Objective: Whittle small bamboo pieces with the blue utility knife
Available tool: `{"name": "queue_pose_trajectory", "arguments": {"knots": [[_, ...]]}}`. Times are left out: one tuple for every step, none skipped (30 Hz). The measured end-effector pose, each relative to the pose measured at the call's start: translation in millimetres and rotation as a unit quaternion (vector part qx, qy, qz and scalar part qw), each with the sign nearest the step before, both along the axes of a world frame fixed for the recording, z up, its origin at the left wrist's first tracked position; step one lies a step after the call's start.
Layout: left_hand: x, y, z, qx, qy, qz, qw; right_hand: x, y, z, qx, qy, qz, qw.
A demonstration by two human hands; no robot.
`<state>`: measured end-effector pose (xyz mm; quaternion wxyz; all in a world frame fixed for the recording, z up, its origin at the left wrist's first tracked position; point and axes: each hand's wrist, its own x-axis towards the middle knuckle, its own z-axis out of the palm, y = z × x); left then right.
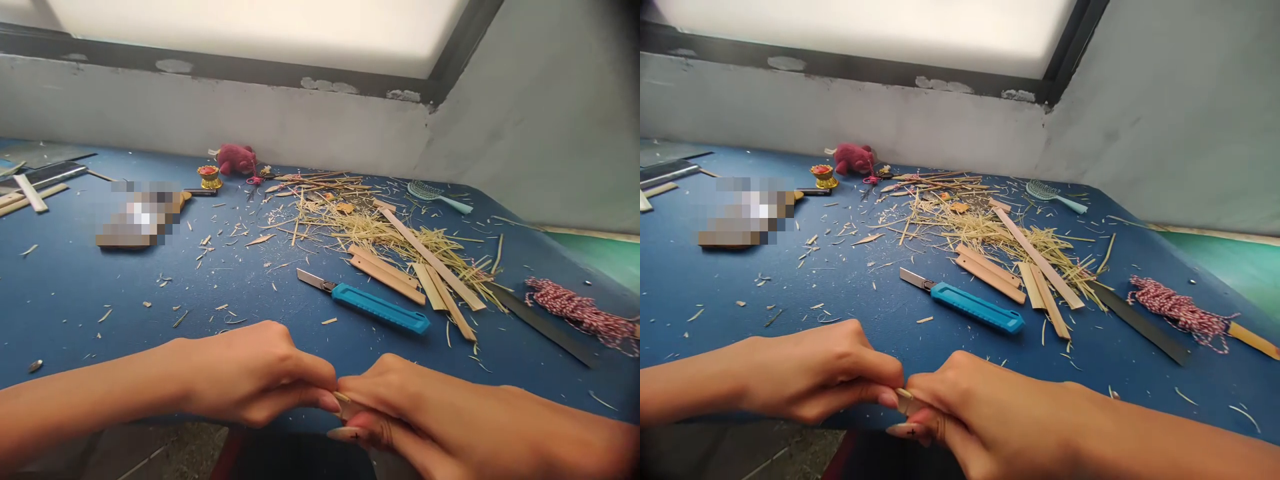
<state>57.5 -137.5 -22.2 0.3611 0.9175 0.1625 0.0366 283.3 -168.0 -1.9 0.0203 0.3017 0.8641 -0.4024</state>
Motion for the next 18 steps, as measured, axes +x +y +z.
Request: {"name": "queue_pose_trajectory", "arguments": {"knots": [[0.2,0.8,-1.3,0.027,0.003,0.005,1.000,0.8,0.9,-3.2,0.013,0.001,0.006,1.000],[0.4,1.9,-2.6,0.061,0.004,0.016,0.998,1.9,2.3,-6.9,0.034,-0.003,0.013,0.999],[0.6,3.2,-3.7,0.098,0.004,0.029,0.995,3.2,4.4,-11.1,0.067,-0.010,0.020,0.997],[0.8,4.6,-4.6,0.133,0.003,0.043,0.990,4.7,7.0,-15.3,0.119,-0.020,0.027,0.992],[0.9,6.1,-5.3,0.161,0.004,0.059,0.985,6.1,10.0,-19.3,0.188,-0.033,0.031,0.981],[1.0,7.5,-5.9,0.180,0.003,0.078,0.981,7.5,13.2,-22.7,0.270,-0.046,0.032,0.961],[0.9,8.8,-6.5,0.184,0.002,0.099,0.978,8.5,16.3,-25.2,0.353,-0.056,0.032,0.933],[0.9,9.8,-7.2,0.174,0.001,0.122,0.977,9.2,19.2,-26.8,0.424,-0.063,0.030,0.903],[0.7,10.6,-8.1,0.150,0.001,0.143,0.978,9.4,21.6,-27.5,0.474,-0.068,0.028,0.878],[0.6,11.1,-9.1,0.118,0.001,0.163,0.979,9.3,23.3,-27.3,0.496,-0.070,0.026,0.865],[0.4,11.3,-10.2,0.080,0.001,0.179,0.981,8.9,24.4,-26.5,0.491,-0.065,0.022,0.868],[0.3,11.1,-11.2,0.037,0.000,0.188,0.982,8.2,24.8,-25.3,0.460,-0.056,0.014,0.886],[0.4,10.6,-12.1,-0.013,-0.001,0.188,0.982,7.2,24.8,-23.8,0.407,-0.047,-0.001,0.912],[0.7,9.7,-12.8,-0.069,-0.006,0.184,0.980,5.9,24.6,-22.2,0.343,-0.036,-0.024,0.938],[1.2,8.5,-13.2,-0.129,-0.014,0.176,0.976,4.1,24.5,-20.6,0.279,-0.021,-0.053,0.959],[2.0,7.1,-13.2,-0.190,-0.024,0.166,0.967,1.9,24.5,-19.1,0.222,-0.004,-0.083,0.971],[2.8,5.6,-13.1,-0.242,-0.033,0.158,0.957,-0.8,24.9,-17.7,0.180,0.016,-0.113,0.977],[3.8,4.3,-12.8,-0.278,-0.040,0.158,0.947,-3.8,25.6,-16.5,0.155,0.038,-0.141,0.977]]}}
